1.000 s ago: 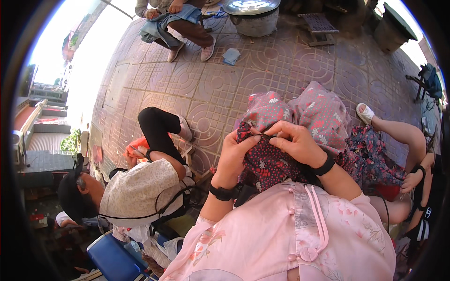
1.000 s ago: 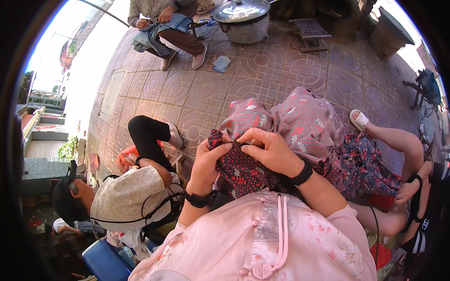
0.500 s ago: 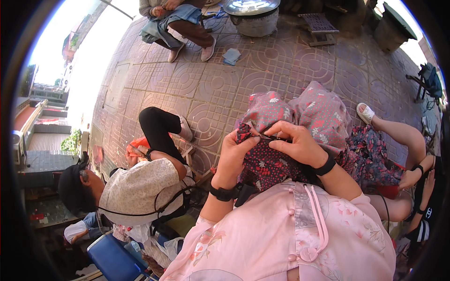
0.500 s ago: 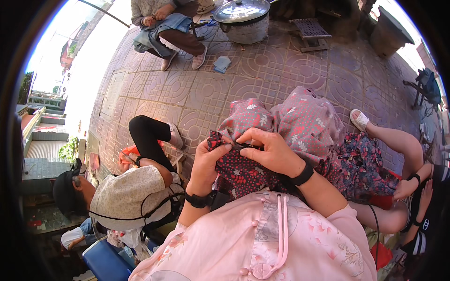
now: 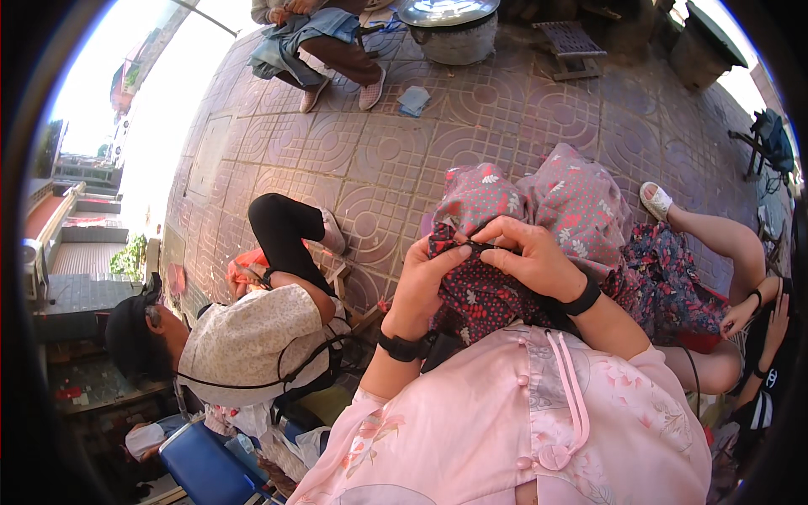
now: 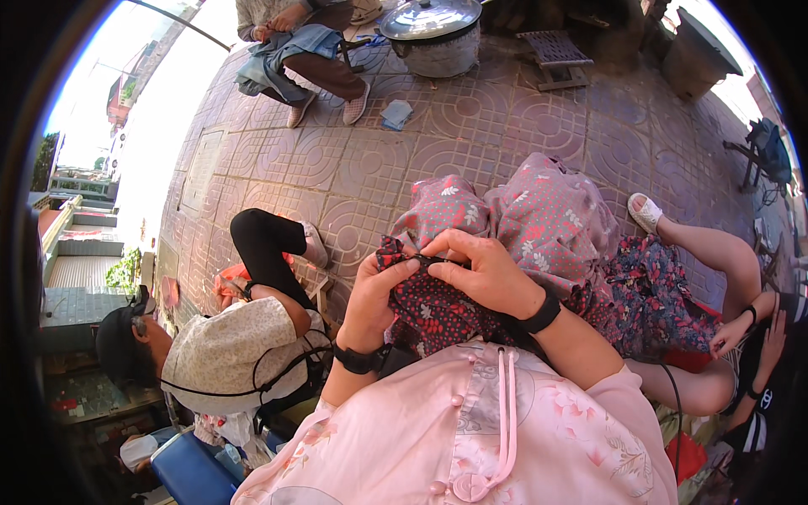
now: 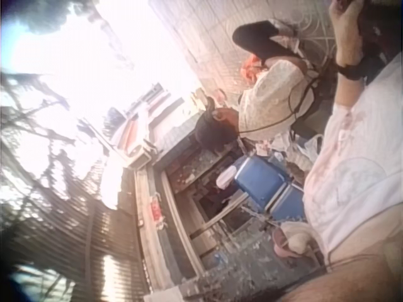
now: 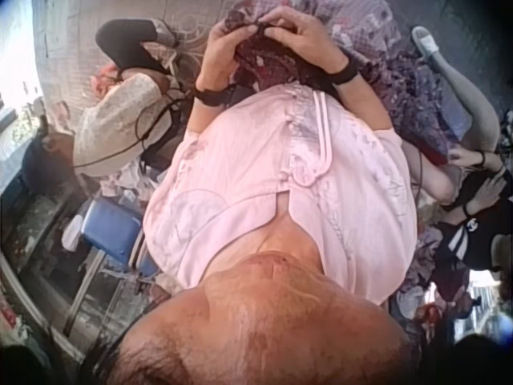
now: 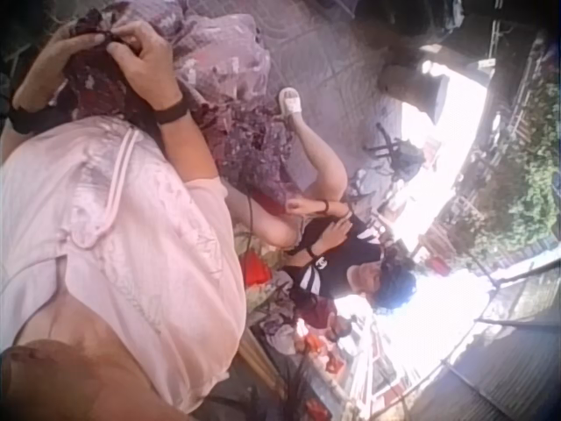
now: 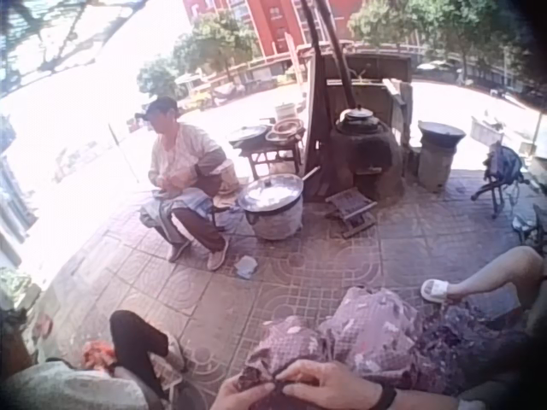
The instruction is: Sewing a piece of patterned fabric by hand using a needle and thread.
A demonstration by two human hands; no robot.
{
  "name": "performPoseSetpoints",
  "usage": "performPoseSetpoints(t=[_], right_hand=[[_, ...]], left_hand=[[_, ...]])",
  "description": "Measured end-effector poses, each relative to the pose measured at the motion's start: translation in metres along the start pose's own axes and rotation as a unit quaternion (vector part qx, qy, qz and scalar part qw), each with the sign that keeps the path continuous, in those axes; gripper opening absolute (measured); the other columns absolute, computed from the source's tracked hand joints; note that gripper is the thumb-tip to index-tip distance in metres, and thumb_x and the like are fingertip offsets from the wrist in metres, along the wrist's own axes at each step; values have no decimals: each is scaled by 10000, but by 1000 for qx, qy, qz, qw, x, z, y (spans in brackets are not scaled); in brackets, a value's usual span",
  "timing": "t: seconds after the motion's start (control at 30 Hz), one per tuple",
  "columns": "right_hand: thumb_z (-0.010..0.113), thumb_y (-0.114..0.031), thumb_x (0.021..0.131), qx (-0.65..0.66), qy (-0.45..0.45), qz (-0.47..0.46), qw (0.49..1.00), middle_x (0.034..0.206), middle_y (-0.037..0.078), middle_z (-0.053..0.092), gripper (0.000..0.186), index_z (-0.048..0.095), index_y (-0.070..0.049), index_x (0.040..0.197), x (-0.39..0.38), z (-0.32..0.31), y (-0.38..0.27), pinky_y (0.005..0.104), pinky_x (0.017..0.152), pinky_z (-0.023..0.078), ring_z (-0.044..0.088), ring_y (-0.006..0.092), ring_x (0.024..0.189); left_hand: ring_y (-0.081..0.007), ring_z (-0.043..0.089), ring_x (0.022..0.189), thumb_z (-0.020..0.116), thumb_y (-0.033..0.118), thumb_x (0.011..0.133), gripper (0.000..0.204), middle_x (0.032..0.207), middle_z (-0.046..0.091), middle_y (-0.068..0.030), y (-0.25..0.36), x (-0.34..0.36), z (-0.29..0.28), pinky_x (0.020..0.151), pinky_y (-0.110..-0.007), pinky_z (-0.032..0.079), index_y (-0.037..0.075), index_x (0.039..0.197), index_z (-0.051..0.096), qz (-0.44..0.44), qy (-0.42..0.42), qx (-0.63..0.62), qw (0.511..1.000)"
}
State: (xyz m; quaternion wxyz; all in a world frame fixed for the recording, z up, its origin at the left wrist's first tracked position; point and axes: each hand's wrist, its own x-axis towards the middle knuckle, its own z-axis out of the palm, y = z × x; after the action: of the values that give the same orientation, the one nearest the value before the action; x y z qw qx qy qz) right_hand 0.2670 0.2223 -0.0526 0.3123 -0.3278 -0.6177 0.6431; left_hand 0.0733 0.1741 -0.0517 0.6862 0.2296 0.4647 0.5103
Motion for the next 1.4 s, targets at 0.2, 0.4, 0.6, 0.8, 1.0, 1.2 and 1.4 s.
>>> performPoseSetpoints(t=[0.2,0.4,0.6,0.8,1.0,1.2,1.4], right_hand=[[645,-64,917,41,2,14,999,670,-60,546,184,629,-51,1101,0,-1,6,200,530,343,454,5,589],[666,-89,905,70,28,61,995,598,-81,491,183,631,-52,1081,2,-8,4,211,493,289,383,1,532],[669,-102,907,71,50,70,994,597,-77,511,214,616,-60,1110,4,-10,14,212,455,272,384,-3,498],[665,-108,911,79,44,61,994,606,-62,527,211,615,-65,1111,4,-13,16,204,415,284,401,6,466],[666,-107,911,113,60,65,990,608,-58,531,212,615,-65,1113,1,-13,12,195,412,297,402,1,466],[665,-90,903,96,29,33,994,651,-50,545,239,606,-54,1132,-2,-14,9,178,421,308,427,7,473],[695,-91,880,50,9,0,999,680,-73,516,233,633,-70,1103,-2,-7,12,217,584,355,448,17,639]], left_hand=[[-64,609,754,678,14,861,85,837,660,20,-4,3,-4,700,-222,472,55,935,669,-15,-11,-29,999],[-95,614,799,662,11,862,106,883,654,-13,2,1,-7,741,-250,484,41,962,641,-21,-22,-43,999],[-76,610,821,708,-29,805,226,886,643,9,11,-2,1,779,-237,488,17,1015,639,-18,-28,147,989],[-69,609,808,698,-25,821,181,901,672,-3,1,0,-4,766,-230,494,-4,999,683,4,-13,232,972],[-62,599,803,678,30,876,121,864,687,-3,-5,1,-4,746,-221,483,-16,982,714,52,35,311,948],[-43,591,724,669,122,924,142,801,676,12,-2,-2,-3,653,-213,473,-7,964,715,63,81,298,949],[-94,661,695,655,134,929,139,816,704,-35,3,-5,0,628,-225,513,1,947,692,-13,67,78,995]])
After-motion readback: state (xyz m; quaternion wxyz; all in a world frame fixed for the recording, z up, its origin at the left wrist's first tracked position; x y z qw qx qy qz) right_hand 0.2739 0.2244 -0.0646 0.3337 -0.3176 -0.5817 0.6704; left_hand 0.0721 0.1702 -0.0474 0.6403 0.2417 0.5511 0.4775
